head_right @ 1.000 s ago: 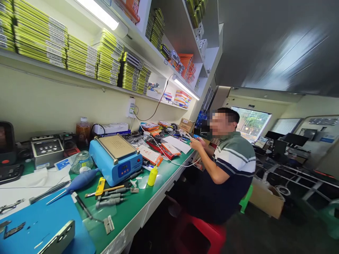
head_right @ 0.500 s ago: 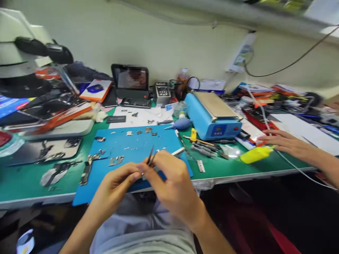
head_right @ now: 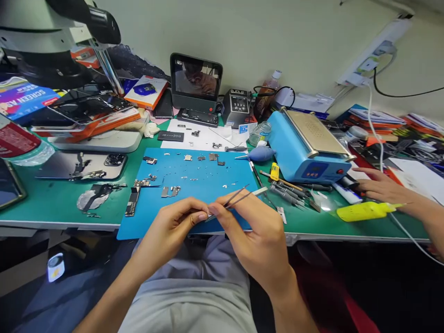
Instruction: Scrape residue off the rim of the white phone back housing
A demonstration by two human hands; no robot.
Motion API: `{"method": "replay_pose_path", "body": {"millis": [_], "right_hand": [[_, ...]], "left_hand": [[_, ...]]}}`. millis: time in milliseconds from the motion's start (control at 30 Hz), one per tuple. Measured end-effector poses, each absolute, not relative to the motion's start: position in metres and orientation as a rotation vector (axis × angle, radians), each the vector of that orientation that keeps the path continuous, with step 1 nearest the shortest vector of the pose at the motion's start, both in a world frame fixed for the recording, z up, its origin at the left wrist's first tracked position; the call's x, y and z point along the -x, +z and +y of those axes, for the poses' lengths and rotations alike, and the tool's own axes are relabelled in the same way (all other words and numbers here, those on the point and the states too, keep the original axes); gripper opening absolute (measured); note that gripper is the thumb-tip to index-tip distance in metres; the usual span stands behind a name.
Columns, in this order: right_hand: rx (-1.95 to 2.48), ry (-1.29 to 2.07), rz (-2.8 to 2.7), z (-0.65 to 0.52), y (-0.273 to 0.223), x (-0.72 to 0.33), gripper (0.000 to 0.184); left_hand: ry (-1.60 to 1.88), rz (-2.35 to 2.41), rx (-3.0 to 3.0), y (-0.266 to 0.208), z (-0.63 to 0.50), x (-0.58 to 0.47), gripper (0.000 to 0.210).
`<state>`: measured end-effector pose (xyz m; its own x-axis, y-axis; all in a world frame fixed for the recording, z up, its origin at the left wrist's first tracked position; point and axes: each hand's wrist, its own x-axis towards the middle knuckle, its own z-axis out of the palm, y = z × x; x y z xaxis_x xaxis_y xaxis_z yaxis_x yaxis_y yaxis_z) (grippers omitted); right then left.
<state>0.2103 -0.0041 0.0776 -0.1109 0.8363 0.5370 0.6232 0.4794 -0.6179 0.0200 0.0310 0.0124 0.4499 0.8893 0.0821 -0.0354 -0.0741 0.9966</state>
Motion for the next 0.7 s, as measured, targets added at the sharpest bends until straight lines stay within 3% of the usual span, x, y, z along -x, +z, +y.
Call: {"method": "replay_pose_path", "body": {"millis": [700], "right_hand": [[1.215, 0.321, -1.806, -0.0098, 0.0693, -0.2125, 0.019]], "left_hand": [[0.978, 0.739, -1.428, 0.0158, 0.0363, -0.0188, 0.015]]}}
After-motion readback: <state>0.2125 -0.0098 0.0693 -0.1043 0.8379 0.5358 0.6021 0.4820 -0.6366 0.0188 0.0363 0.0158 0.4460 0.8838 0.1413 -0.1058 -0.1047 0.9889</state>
